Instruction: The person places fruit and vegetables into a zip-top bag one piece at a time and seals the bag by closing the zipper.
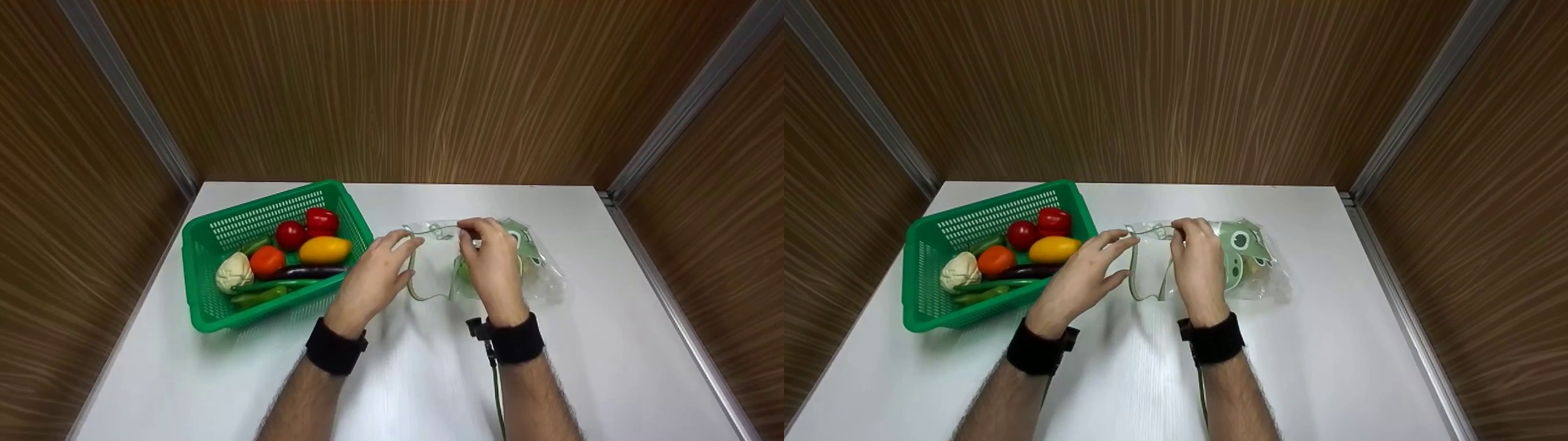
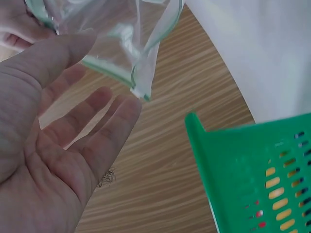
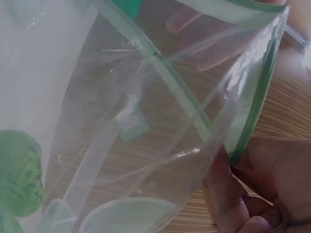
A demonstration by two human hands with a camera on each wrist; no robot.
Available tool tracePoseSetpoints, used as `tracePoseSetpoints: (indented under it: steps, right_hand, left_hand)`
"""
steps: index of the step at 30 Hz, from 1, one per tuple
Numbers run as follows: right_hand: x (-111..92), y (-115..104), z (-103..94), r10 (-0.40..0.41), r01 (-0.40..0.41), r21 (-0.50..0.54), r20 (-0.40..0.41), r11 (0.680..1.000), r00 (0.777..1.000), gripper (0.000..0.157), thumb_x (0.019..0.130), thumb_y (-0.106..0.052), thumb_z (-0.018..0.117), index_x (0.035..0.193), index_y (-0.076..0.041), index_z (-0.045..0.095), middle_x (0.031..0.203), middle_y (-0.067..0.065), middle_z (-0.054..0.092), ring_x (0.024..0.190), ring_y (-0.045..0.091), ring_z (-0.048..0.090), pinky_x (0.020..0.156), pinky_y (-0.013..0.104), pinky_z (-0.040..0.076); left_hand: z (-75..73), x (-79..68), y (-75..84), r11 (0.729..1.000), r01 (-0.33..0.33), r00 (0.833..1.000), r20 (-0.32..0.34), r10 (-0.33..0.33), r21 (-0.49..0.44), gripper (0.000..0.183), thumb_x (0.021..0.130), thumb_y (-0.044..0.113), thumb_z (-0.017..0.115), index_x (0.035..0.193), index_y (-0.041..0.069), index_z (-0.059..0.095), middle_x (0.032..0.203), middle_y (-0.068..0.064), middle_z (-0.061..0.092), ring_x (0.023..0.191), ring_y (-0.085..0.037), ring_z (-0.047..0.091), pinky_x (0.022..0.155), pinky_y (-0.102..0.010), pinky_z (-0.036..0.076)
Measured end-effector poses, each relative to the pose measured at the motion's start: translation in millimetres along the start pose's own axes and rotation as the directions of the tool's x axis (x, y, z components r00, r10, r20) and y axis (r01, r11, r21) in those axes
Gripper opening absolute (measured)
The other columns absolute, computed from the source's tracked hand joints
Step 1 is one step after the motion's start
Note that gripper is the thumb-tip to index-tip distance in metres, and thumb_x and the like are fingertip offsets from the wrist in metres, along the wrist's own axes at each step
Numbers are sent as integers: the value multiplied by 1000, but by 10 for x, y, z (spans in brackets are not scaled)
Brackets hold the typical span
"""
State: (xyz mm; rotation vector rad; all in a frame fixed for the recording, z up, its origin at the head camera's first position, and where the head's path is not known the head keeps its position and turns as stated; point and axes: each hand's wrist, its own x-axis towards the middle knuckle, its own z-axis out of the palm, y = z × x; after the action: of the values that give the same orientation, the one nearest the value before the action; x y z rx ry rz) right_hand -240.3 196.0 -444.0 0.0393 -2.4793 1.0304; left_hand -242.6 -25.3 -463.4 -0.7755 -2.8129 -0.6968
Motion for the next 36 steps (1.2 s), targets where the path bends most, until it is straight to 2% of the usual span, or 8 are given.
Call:
tracePoseSetpoints:
  steps: [6,13,16,22,28,33,36]
  right_hand:
    - [-4,26,4,-13,13,18,-2,1000,1000,19,112,-1,73,126,4,85,122,22,84,115,40,84,98,56,70]
    - [0,23,5,-12,12,13,-1,1000,1000,18,111,-1,74,125,4,85,122,22,84,115,40,84,98,54,70]
    - [10,16,9,-10,10,8,7,1000,1000,18,112,-2,74,125,3,85,122,22,84,115,40,84,97,53,70]
    - [24,10,16,5,-5,2,16,1000,1000,18,112,-2,74,126,3,85,123,21,83,116,40,83,98,53,70]
    - [18,17,26,-6,6,8,22,1000,1000,18,112,-2,74,126,3,85,122,22,83,115,40,83,98,52,70]
    - [12,20,30,-13,12,15,32,1000,999,18,111,-1,74,125,4,85,122,23,83,115,41,83,99,55,70]
    - [12,19,32,-4,3,14,43,1000,999,19,112,0,74,126,4,84,124,23,83,116,41,83,99,54,70]
  left_hand:
    - [-154,-21,-169,996,88,996,-20,-88,-18,61,108,18,87,165,20,66,172,-16,63,152,-43,67,128,-58,60]
    - [-303,-43,-391,978,206,978,-7,-206,-18,62,109,23,87,167,21,66,174,-15,61,156,-43,64,126,-61,61]
    - [-375,-74,-453,974,226,974,-5,-226,-13,62,109,23,87,167,20,66,174,-15,61,156,-42,63,125,-62,61]
    - [-598,-97,-533,974,223,972,62,-226,50,64,108,25,88,168,17,65,175,-19,60,159,-43,62,129,-62,58]
    - [-833,-20,-708,963,228,961,124,-245,141,61,111,24,85,167,13,64,171,-20,61,154,-44,64,130,-62,58]
    - [-916,83,-898,965,190,962,162,-219,181,59,111,20,85,164,7,66,165,-23,65,142,-45,70,128,-62,59]
    - [-925,144,-990,962,182,953,203,-223,203,58,110,20,85,163,7,66,160,-23,68,136,-44,71,125,-62,61]
